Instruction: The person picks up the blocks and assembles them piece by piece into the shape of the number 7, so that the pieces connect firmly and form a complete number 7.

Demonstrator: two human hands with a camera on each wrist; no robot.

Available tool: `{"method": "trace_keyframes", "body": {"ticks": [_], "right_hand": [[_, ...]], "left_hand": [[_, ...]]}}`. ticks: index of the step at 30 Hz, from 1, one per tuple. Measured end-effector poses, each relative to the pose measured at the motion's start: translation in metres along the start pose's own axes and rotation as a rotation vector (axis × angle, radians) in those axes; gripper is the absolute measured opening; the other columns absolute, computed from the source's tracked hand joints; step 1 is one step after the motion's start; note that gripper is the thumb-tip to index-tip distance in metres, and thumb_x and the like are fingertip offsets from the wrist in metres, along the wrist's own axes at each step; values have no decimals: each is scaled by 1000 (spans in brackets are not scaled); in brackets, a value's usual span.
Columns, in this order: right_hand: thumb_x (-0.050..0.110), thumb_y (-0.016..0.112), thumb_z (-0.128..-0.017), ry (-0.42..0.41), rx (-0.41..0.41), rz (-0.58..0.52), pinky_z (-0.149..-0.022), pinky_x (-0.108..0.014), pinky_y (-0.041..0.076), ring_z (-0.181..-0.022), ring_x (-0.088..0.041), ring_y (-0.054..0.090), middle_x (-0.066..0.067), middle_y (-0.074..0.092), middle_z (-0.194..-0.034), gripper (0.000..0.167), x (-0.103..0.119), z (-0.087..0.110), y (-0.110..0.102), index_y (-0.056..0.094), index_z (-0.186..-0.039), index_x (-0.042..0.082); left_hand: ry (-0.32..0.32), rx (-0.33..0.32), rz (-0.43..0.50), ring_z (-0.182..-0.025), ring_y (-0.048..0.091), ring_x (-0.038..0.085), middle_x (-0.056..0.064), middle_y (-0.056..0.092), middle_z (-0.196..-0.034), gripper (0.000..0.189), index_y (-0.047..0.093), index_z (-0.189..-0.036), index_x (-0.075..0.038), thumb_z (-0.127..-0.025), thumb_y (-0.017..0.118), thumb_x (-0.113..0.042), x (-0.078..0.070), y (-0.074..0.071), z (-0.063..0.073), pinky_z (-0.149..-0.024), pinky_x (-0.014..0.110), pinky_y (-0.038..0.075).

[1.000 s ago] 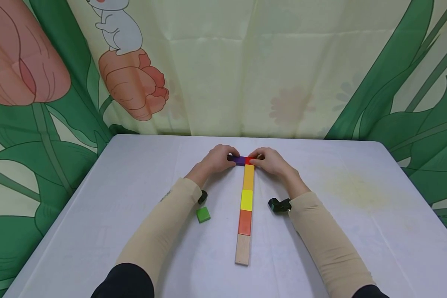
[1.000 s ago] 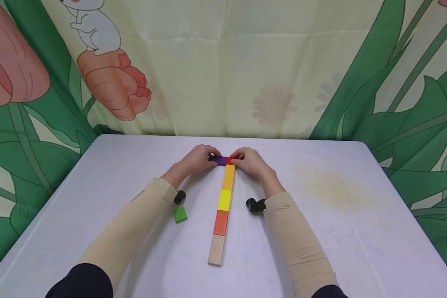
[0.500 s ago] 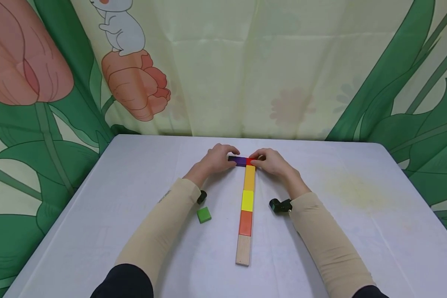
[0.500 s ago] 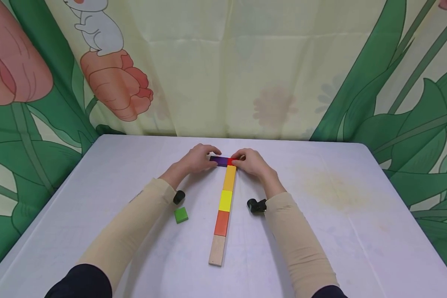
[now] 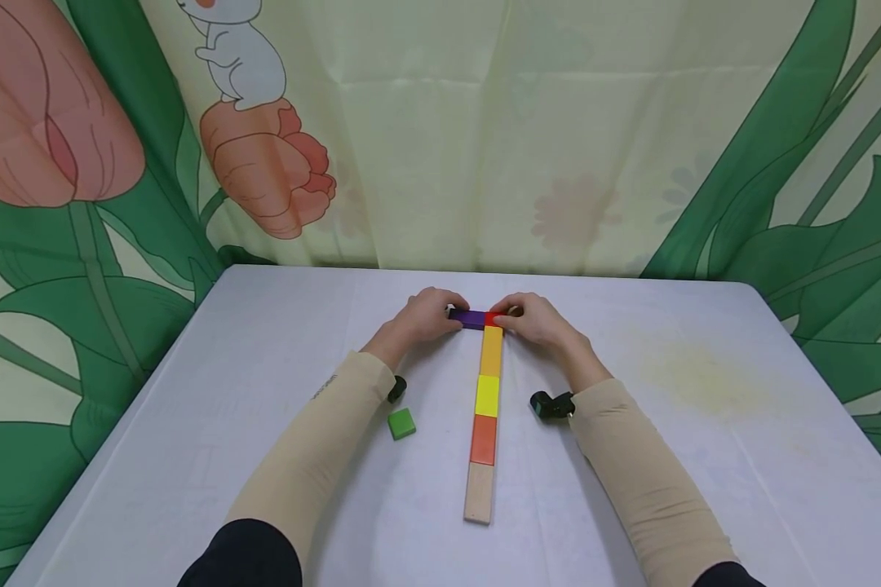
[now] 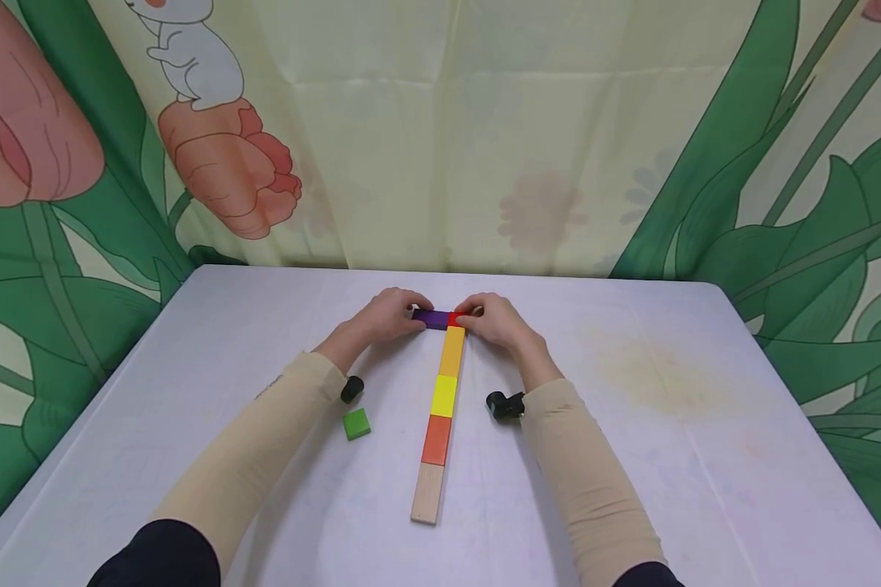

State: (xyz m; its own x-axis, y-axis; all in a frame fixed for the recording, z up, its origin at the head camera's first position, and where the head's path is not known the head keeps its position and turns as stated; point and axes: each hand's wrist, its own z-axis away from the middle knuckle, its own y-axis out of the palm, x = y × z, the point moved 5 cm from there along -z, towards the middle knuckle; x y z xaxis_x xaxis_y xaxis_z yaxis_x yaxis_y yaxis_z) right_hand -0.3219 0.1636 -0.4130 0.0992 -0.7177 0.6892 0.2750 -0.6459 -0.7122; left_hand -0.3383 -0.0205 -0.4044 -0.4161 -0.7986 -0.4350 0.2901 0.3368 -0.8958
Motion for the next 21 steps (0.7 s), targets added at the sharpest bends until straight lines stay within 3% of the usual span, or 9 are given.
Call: {"method": "trace_keyframes", "body": {"ticks": [21], "right_hand": [[23, 65, -100, 16, 32, -7, -97, -42, 44, -109, -30, 52, -11, 64, -119, 30, 0, 0, -2, 69, -127, 10]], "left_hand": [[8, 2, 22, -108, 56, 22, 4, 66, -125, 37, 68, -131, -13, -95, 73, -17, -2, -3, 2, -101, 43, 42]]}}
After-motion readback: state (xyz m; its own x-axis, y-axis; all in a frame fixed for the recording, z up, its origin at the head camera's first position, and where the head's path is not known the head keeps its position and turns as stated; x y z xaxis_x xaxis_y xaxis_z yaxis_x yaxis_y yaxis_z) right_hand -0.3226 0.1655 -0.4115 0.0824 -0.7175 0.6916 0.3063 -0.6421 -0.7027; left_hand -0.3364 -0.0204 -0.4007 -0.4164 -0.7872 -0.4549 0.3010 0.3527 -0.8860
